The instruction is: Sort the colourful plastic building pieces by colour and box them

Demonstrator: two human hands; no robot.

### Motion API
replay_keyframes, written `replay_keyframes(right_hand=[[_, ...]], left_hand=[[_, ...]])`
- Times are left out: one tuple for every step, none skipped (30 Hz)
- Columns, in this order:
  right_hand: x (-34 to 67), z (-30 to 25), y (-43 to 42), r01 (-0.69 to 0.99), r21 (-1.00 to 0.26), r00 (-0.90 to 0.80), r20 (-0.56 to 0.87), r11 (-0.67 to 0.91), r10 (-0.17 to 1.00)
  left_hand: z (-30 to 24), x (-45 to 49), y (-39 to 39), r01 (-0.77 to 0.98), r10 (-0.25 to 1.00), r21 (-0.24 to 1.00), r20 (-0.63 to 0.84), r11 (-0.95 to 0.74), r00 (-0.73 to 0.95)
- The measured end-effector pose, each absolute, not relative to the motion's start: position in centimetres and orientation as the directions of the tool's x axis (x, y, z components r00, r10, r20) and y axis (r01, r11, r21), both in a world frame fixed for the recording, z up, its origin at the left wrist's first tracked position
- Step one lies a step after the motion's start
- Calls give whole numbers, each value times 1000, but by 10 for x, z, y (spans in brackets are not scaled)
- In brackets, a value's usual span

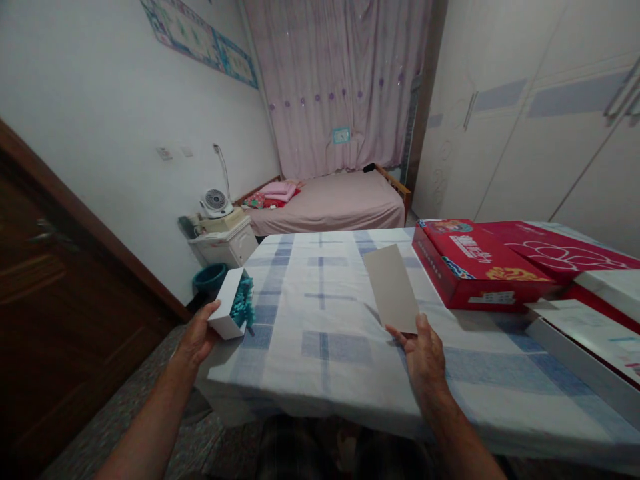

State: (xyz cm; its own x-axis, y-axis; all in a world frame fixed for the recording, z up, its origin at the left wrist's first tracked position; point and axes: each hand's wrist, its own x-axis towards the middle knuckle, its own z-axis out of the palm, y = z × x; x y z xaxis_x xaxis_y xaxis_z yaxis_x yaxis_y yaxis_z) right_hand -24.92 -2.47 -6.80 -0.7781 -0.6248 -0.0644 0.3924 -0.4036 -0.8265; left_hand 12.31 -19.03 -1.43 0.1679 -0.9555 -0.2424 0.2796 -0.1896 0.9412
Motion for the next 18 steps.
replay_keyframes(right_hand=[[-249,-68,-25,395,-825,-777,-65,-404,-626],[-249,-67,-24,395,-825,-777,-65,-404,-626],[-248,-67,-24,393,-826,-779,-66,-404,-623],[-248,-67,-24,391,-827,-781,-67,-403,-621],[-248,-67,-24,390,-829,-783,-69,-401,-619],[-248,-67,-24,391,-830,-784,-73,-398,-617],[-248,-67,-24,393,-831,-784,-79,-394,-615],[-248,-67,-24,397,-831,-783,-86,-389,-616],[-248,-67,-24,400,-832,-782,-91,-385,-617],[-248,-67,-24,403,-832,-781,-95,-381,-618],[-248,-68,-24,404,-833,-780,-97,-378,-619],[-248,-68,-24,405,-834,-778,-98,-376,-621],[-248,-68,-24,405,-834,-777,-98,-375,-622],[-249,-68,-24,406,-833,-776,-97,-376,-624],[-249,-68,-24,407,-832,-774,-95,-378,-625],[-249,-68,-25,409,-830,-773,-93,-379,-628],[-249,-68,-25,410,-829,-770,-91,-380,-631],[-249,-68,-25,411,-828,-769,-91,-381,-632]], left_hand=[[-16,122,-191,216,-963,961,-212,-174,165],[-18,120,-192,154,-970,976,-180,-156,161],[-19,118,-192,95,-976,987,-147,-133,160],[-19,117,-193,39,-981,994,-108,-103,163],[-19,116,-193,-21,-983,998,-60,-65,175],[-17,115,-193,-86,-981,996,-10,-26,192],[-16,114,-193,-156,-978,988,40,8,205],[-14,113,-193,-224,-975,974,81,33,208],[-12,113,-192,-282,-973,958,110,50,201],[-10,113,-192,-326,-973,943,129,62,191],[-8,113,-192,-359,-973,930,144,72,179],[-7,113,-192,-387,-973,918,161,86,168],[-6,114,-192,-411,-969,905,186,105,160],[-5,115,-192,-432,-964,892,215,129,156],[-6,117,-193,-445,-957,882,244,152,157],[-6,119,-193,-445,-951,879,264,169,161],[-7,121,-193,-431,-947,885,272,177,170],[-8,123,-193,-406,-945,896,273,181,182]])
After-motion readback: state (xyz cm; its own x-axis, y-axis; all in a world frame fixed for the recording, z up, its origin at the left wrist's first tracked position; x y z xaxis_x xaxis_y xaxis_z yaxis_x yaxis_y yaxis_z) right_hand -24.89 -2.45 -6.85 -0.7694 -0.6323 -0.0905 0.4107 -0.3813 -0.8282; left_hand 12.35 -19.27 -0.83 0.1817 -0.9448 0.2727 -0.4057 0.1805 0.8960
